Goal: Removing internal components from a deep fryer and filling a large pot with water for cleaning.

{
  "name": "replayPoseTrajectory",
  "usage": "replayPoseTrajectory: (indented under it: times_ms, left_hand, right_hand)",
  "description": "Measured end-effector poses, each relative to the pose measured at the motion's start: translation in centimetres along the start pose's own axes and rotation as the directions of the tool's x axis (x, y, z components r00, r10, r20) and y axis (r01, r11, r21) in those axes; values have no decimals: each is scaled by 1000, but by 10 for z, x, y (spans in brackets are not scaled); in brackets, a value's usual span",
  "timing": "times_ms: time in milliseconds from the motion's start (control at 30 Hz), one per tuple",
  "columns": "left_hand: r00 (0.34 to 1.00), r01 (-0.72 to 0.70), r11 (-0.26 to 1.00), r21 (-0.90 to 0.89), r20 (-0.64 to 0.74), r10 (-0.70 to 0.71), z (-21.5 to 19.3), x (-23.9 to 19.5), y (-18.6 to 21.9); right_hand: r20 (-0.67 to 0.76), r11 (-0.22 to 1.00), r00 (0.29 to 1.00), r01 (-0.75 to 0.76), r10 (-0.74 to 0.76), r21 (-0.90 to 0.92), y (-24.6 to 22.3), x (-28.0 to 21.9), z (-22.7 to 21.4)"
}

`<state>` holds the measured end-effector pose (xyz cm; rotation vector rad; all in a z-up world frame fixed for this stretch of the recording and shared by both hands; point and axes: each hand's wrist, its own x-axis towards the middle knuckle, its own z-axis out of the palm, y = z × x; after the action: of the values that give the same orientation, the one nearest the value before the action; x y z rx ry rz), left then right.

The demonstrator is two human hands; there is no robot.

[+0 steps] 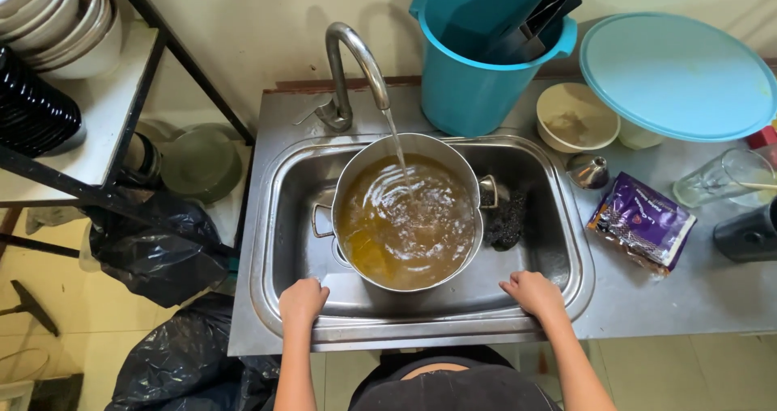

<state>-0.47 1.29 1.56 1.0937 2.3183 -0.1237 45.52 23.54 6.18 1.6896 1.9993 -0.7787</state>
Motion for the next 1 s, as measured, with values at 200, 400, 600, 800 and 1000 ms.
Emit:
replayPoseTrajectory:
  times_ms: [200, 400, 600, 800, 1000]
  left_hand:
    - [1000, -2, 1000, 3, 7, 2, 1, 2, -1]
    - [1000, -16, 1000, 2, -4, 16, -3, 0, 1]
    - [1000, -19, 1000, 6, 3, 19, -3, -3, 2]
    - [999, -32, 999, -6, -1, 32, -4, -1, 0]
    - [999, -33, 999, 17, 5, 33, 2, 3, -2]
  right_hand:
    - [-1, 1000, 1000, -4, 4, -7, -1, -1, -1]
    - [-1, 1000, 1000, 0, 0, -4, -2, -1, -1]
    - [-2, 1000, 1000, -1, 0, -11, -2, 0, 1]
    - [-17, 999, 1000, 1, -2, -51, 4, 8, 8]
    - [-20, 998, 1000, -12, 10, -57, 10, 15, 16]
